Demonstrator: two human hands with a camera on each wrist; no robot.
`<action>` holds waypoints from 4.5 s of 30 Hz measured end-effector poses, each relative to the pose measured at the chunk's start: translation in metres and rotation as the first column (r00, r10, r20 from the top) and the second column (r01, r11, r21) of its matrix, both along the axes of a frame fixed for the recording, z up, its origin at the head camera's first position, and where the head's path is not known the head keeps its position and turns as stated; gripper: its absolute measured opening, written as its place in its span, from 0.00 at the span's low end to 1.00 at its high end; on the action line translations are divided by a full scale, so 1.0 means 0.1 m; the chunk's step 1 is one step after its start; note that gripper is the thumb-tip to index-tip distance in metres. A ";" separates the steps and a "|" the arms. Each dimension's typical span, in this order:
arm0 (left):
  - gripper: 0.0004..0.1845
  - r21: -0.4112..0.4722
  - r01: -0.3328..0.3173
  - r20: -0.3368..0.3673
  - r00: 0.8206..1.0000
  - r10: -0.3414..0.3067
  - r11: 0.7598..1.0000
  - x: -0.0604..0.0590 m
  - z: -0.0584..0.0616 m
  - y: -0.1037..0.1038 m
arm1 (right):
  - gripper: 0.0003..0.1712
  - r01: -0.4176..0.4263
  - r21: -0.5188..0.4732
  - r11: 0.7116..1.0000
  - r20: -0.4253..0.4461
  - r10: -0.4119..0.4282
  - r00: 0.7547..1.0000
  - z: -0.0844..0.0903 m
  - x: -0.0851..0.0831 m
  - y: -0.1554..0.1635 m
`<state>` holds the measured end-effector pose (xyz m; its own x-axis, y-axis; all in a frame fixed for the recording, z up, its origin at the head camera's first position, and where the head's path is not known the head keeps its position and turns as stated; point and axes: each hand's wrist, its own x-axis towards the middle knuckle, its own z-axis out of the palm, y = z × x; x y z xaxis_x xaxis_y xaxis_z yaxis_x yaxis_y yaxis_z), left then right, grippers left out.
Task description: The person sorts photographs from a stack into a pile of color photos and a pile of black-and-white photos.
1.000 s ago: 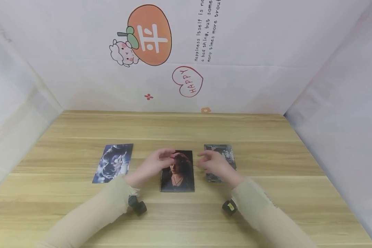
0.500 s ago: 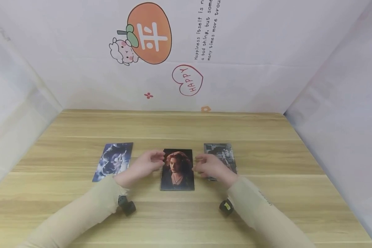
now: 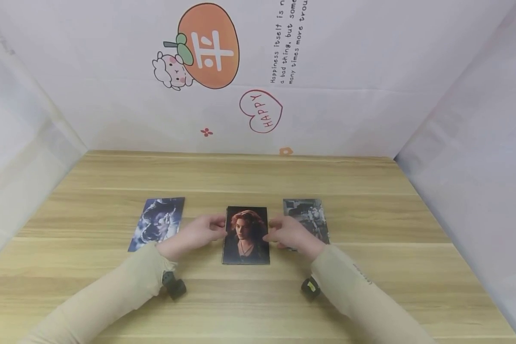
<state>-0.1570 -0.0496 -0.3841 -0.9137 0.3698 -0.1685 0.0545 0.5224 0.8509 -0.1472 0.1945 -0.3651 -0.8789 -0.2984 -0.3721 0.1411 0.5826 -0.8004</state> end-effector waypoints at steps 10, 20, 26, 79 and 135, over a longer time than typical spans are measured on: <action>0.24 -0.045 0.017 -0.012 1.000 -0.017 0.999 0.04 0.03 0.04 | 0.35 0.018 0.024 1.000 -0.001 -0.018 1.000 -0.02 0.00 -0.04; 0.23 -0.044 0.002 -0.020 1.000 -0.003 0.999 0.06 0.04 0.04 | 0.34 0.043 0.022 0.999 -0.004 -0.043 0.999 -0.02 0.02 -0.05; 0.24 0.011 -0.028 0.004 1.000 0.028 1.000 0.06 0.02 0.06 | 0.32 0.093 0.022 0.995 -0.036 -0.092 0.995 -0.03 0.01 -0.05; 0.29 0.164 -0.153 0.006 0.988 0.155 0.974 0.04 0.21 -0.60 | 0.33 0.307 -0.436 0.846 0.018 -0.332 0.943 -0.04 -0.09 -0.64; 0.33 -0.035 -0.167 0.028 0.985 0.168 0.985 -0.02 0.05 -1.87 | 0.34 0.320 -0.308 0.896 0.066 -0.315 0.947 -0.19 -0.37 -2.19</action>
